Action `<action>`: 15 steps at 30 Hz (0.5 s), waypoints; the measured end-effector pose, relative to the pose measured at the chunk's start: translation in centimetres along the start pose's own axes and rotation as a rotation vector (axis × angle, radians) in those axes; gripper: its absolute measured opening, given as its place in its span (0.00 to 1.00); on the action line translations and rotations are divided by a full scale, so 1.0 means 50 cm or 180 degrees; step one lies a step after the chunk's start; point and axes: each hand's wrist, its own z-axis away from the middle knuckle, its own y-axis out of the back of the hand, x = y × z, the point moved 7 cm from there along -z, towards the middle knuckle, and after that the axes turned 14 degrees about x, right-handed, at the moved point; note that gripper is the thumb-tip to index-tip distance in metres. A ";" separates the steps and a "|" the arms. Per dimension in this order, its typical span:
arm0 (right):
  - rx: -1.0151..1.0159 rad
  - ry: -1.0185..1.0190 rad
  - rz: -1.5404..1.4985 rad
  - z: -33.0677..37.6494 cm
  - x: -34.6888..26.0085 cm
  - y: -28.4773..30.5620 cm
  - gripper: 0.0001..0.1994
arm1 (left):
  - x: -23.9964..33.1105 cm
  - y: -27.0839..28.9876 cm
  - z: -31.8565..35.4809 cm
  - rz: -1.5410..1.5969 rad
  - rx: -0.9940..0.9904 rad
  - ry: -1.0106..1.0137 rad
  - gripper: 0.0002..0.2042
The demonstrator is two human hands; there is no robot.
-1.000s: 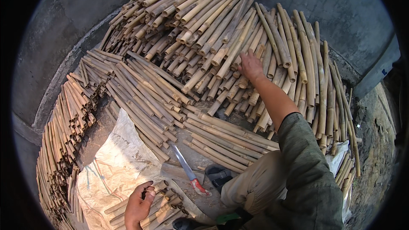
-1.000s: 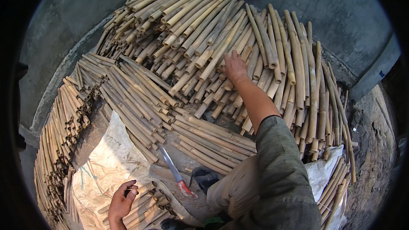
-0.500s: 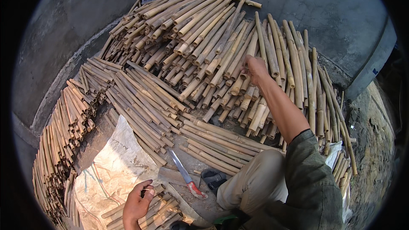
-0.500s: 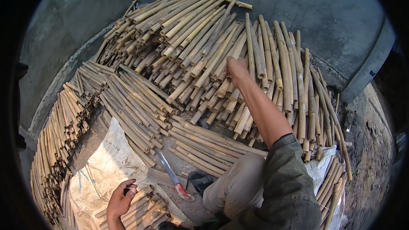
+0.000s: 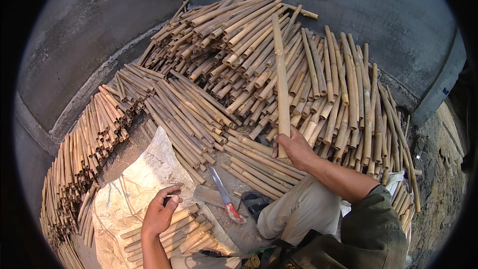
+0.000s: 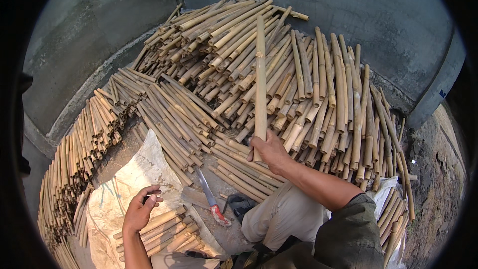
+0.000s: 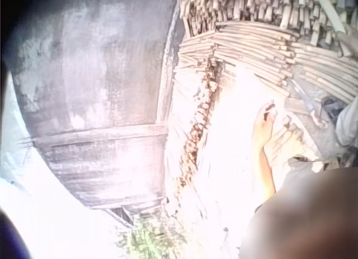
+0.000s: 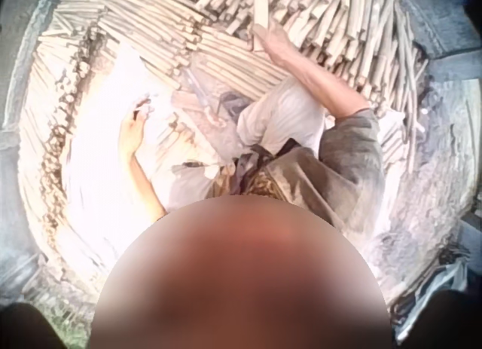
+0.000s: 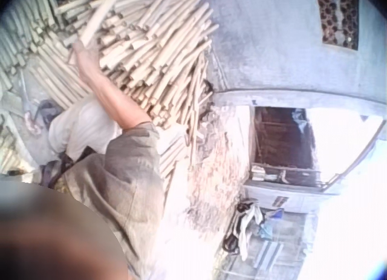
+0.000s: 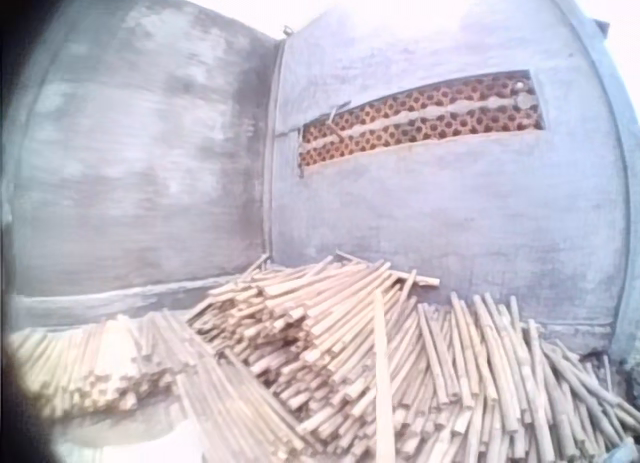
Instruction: The person selects bamboo sticks from a large pile, uses a knife to cut them to length, and places the cut pieces on a tarp. The person briefly moves a green plastic stool and returns to cutting.
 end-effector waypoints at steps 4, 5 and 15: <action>-0.0550 -0.0211 0.0884 0.071 0.089 -0.056 0.12 | 0.075 0.104 -0.038 0.0848 0.0878 -0.0204 0.28; -0.0970 -0.0169 0.1135 0.092 0.109 -0.088 0.12 | 0.090 0.144 -0.048 0.1039 0.1138 -0.0278 0.32; -0.1817 0.1948 0.3943 0.087 0.293 -0.274 0.32 | 0.064 0.591 0.111 0.3369 0.3465 -0.1469 0.19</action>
